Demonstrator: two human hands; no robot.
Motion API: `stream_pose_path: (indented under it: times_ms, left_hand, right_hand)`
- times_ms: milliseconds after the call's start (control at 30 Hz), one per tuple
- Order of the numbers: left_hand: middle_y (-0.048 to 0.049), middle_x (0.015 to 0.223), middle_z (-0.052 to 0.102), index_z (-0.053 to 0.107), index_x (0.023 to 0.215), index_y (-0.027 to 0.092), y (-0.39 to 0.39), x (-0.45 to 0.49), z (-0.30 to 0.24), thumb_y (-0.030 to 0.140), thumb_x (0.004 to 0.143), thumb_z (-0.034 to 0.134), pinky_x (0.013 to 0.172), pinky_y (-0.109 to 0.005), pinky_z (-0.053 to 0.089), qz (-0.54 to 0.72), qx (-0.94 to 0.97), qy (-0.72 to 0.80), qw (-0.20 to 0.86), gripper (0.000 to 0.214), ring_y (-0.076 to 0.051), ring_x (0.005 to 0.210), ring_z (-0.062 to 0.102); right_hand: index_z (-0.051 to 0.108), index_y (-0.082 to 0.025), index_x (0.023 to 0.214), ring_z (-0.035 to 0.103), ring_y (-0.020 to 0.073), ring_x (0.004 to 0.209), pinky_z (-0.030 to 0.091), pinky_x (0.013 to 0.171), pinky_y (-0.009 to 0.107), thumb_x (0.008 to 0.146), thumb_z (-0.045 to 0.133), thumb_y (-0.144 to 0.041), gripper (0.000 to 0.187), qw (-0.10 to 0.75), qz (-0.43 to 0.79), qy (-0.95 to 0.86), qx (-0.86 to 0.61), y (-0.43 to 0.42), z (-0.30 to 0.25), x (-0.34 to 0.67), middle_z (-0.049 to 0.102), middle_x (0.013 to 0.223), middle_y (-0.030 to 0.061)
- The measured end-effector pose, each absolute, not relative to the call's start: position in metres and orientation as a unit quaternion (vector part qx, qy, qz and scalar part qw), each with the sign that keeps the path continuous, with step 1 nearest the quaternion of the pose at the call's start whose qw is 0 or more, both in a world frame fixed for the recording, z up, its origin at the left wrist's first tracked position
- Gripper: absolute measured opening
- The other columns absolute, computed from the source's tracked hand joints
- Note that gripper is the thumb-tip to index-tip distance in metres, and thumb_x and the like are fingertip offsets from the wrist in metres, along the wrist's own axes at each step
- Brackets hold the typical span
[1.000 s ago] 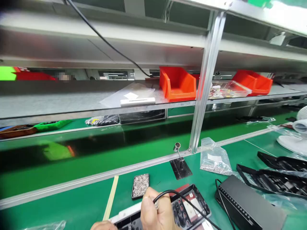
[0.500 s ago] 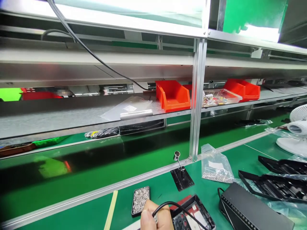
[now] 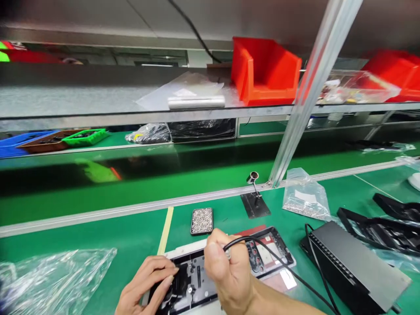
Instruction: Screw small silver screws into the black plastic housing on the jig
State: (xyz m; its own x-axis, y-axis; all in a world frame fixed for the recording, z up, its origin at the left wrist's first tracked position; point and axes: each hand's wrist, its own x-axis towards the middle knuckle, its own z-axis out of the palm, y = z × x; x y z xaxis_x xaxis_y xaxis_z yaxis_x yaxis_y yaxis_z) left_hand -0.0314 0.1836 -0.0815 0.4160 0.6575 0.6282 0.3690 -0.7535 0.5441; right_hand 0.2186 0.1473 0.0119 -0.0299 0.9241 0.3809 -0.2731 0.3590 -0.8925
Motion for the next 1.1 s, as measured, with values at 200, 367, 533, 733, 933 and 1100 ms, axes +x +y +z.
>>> stream_pose_path:
  times_ms: [200,367,533,733,933,1100]
  left_hand:
    - [-0.0072,0.110,0.072,0.076,0.111,0.024,0.160,-0.012,-0.050,0.018,0.098,0.063,0.103,-0.039,0.056,0.428,0.777,0.385,0.255,0.019,-0.018,0.109,0.064]
    - [-0.0056,0.105,0.073,0.076,0.109,0.023,0.160,-0.003,-0.036,0.018,0.097,0.066,0.097,-0.036,0.054,0.444,0.771,0.379,0.254,0.016,-0.016,0.106,0.064]
    - [-0.0059,0.104,0.073,0.077,0.110,0.022,0.160,0.001,-0.033,0.015,0.096,0.068,0.095,-0.035,0.054,0.456,0.774,0.368,0.242,0.018,-0.015,0.105,0.063]
    - [-0.0051,0.106,0.073,0.077,0.111,0.023,0.161,0.005,-0.032,0.014,0.095,0.070,0.097,-0.036,0.053,0.462,0.773,0.363,0.241,0.021,-0.015,0.105,0.063]
    - [-0.0042,0.104,0.072,0.076,0.111,0.023,0.161,0.008,-0.029,0.013,0.094,0.070,0.096,-0.035,0.052,0.472,0.774,0.354,0.231,0.020,-0.014,0.104,0.064]
    - [-0.0048,0.104,0.073,0.076,0.111,0.022,0.160,0.011,-0.027,0.014,0.095,0.070,0.096,-0.036,0.052,0.474,0.773,0.352,0.230,0.019,-0.014,0.103,0.065]
  right_hand:
    - [0.041,-0.019,0.068,0.032,0.0074,0.047,0.030,0.044,0.020,0.106,0.049,-0.041,0.044,0.665,0.483,-0.487,-0.295,0.140,0.041,0.226,0.032,0.053,-0.0050]
    - [0.040,-0.017,0.060,0.032,0.0059,0.043,0.029,0.040,0.017,0.101,0.060,-0.046,0.054,0.654,0.491,-0.490,-0.301,0.146,0.067,0.231,0.032,0.049,-0.0042]
    - [0.038,-0.018,0.057,0.029,0.0056,0.041,0.028,0.037,0.018,0.098,0.064,-0.047,0.057,0.652,0.494,-0.487,-0.307,0.146,0.074,0.233,0.030,0.048,-0.0046]
    - [0.036,-0.018,0.059,0.027,0.0059,0.041,0.028,0.039,0.018,0.100,0.058,-0.042,0.053,0.658,0.498,-0.469,-0.315,0.145,0.074,0.237,0.025,0.047,-0.0051]
    - [0.042,-0.018,0.058,0.028,0.0067,0.038,0.028,0.038,0.019,0.096,0.065,-0.045,0.052,0.658,0.505,-0.458,-0.321,0.144,0.077,0.242,0.027,0.045,-0.0053]
    - [0.043,-0.018,0.056,0.026,0.0066,0.037,0.025,0.037,0.019,0.091,0.069,-0.046,0.053,0.645,0.524,-0.452,-0.325,0.144,0.084,0.243,0.027,0.044,-0.0051]
